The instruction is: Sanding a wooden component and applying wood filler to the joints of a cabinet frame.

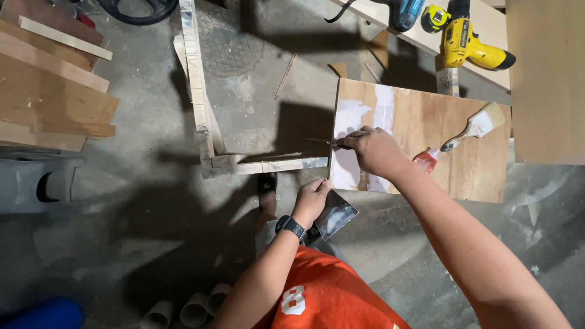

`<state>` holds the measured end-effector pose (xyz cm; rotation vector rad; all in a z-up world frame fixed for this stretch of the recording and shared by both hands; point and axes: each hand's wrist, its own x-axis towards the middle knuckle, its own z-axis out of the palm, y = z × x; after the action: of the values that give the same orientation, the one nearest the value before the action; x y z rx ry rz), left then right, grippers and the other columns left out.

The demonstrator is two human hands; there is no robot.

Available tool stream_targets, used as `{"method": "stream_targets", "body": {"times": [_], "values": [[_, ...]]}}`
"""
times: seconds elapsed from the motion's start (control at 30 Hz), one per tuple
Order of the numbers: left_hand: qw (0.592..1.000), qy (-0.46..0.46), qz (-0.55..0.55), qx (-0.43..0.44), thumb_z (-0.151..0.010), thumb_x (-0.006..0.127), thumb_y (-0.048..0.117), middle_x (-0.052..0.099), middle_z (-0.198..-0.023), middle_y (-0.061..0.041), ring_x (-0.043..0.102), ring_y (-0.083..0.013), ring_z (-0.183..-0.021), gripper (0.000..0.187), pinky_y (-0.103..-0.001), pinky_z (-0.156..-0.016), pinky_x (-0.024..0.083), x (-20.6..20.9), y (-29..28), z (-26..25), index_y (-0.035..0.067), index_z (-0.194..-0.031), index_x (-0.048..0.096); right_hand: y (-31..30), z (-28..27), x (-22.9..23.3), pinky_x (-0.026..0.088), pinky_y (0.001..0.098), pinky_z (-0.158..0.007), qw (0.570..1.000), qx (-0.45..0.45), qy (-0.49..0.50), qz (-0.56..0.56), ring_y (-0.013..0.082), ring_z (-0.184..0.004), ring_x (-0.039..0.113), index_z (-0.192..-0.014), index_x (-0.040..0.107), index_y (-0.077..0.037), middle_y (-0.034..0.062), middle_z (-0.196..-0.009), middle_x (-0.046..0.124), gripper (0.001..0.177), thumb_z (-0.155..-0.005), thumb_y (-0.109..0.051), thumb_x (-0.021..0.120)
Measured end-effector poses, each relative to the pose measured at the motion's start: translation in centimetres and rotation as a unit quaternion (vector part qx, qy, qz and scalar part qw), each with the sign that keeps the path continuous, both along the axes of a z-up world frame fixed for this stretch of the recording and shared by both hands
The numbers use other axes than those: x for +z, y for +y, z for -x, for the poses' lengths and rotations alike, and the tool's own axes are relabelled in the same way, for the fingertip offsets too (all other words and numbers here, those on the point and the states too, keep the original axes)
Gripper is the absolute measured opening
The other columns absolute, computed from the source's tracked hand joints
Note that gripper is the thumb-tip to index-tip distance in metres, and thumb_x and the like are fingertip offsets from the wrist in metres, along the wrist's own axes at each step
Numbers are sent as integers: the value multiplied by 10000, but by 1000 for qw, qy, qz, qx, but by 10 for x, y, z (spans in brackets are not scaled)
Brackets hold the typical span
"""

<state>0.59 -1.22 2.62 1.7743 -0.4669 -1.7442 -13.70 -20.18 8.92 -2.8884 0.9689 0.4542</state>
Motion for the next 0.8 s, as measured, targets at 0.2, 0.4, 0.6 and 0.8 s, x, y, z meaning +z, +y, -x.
{"method": "stream_targets", "body": {"times": [0.2, 0.4, 0.6, 0.8], "values": [[1000, -3, 23, 11, -1088, 608, 404, 721, -1457, -180, 645, -304, -1407, 516, -435, -1145, 549, 9, -1, -1, 86, -1485, 694, 6, -2, -2, 607, 369, -887, 1000, 8, 16, 26, 183, -1151, 752, -1113, 824, -358, -92, -1168, 826, 319, -980, -199, 581], [998, -15, 48, 42, -1076, 648, 353, 750, -1385, -210, 689, -320, -1335, 470, -445, -1086, 584, -17, -1, 4, 79, -1450, 722, 30, -2, 7, 614, 402, -895, 1000, -7, 17, 10, 220, -1264, 704, -1469, 698, -387, -73, -1405, 770, 544, -1009, -152, 524], [997, -8, 56, 47, -1092, 640, 337, 749, -1394, -192, 704, -305, -1287, 421, -438, -1058, 588, -29, 1, 8, 105, -1426, 749, 76, 19, -25, 593, 389, -924, 995, 32, -9, 91, 230, -1387, 597, -1623, 558, -242, -25, -1601, 642, 658, -967, -196, 563], [998, -12, 55, 27, -1079, 672, 334, 745, -1407, -170, 711, -294, -1270, 423, -440, -1039, 599, -48, 7, 12, 111, -1431, 745, 98, 39, -17, 518, 371, -987, 994, 47, -66, 77, 216, -1400, 585, -1591, 591, -240, -17, -1570, 664, 589, -1016, -145, 506]]}}
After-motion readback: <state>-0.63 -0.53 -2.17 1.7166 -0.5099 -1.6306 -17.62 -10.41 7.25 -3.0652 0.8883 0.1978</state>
